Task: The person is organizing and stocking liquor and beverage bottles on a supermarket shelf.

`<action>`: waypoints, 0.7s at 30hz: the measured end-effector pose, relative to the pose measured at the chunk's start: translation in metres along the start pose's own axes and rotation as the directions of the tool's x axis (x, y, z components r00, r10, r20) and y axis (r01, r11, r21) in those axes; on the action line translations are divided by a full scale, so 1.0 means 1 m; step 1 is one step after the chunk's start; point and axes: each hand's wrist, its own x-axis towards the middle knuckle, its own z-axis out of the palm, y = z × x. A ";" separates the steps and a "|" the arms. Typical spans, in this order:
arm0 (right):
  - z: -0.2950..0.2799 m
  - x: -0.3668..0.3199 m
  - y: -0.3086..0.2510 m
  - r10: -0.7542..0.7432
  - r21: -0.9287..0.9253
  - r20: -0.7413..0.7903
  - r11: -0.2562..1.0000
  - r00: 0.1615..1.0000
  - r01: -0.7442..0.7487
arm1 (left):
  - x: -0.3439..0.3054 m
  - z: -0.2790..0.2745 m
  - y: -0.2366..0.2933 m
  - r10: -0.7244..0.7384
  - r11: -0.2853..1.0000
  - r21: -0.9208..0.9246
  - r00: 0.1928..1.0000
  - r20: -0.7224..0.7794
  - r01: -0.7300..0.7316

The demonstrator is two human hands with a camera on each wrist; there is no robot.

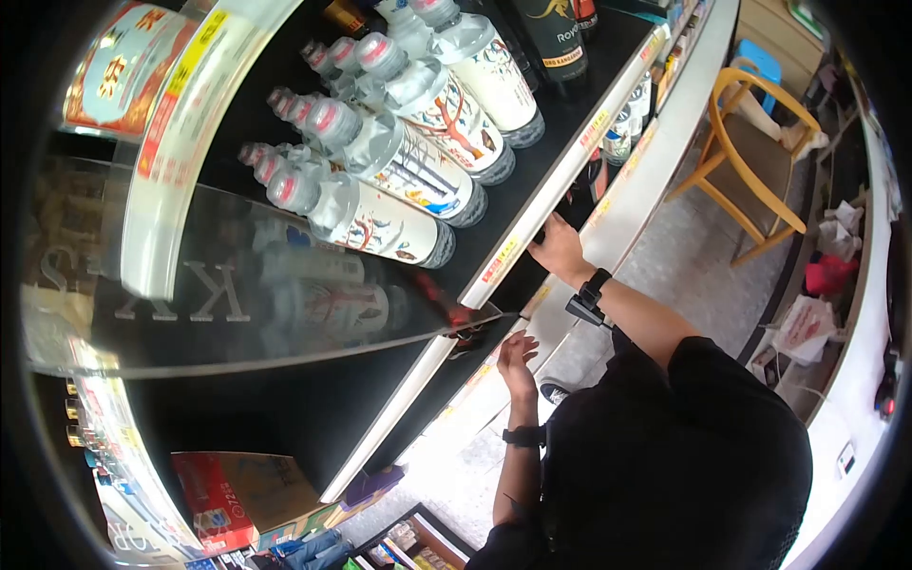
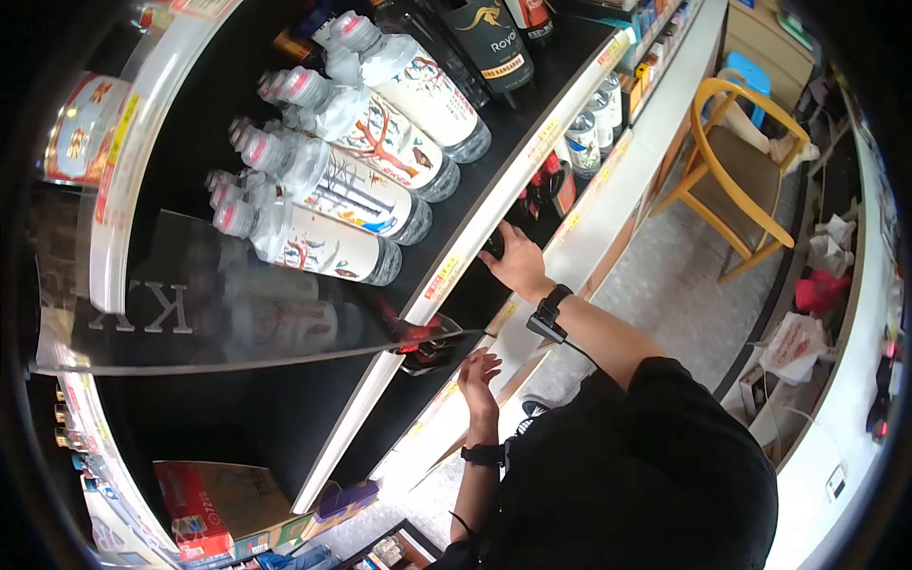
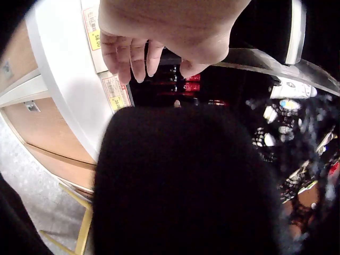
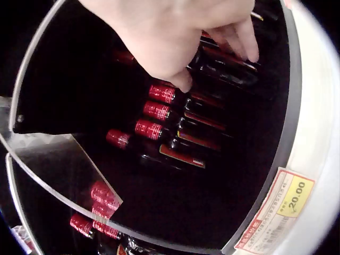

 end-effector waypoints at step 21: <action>-0.053 -0.103 -0.010 -0.027 0.458 0.078 0.889 0.997 -0.011 | -0.025 -0.013 -0.020 0.002 0.993 -0.117 0.998 -0.066 -0.010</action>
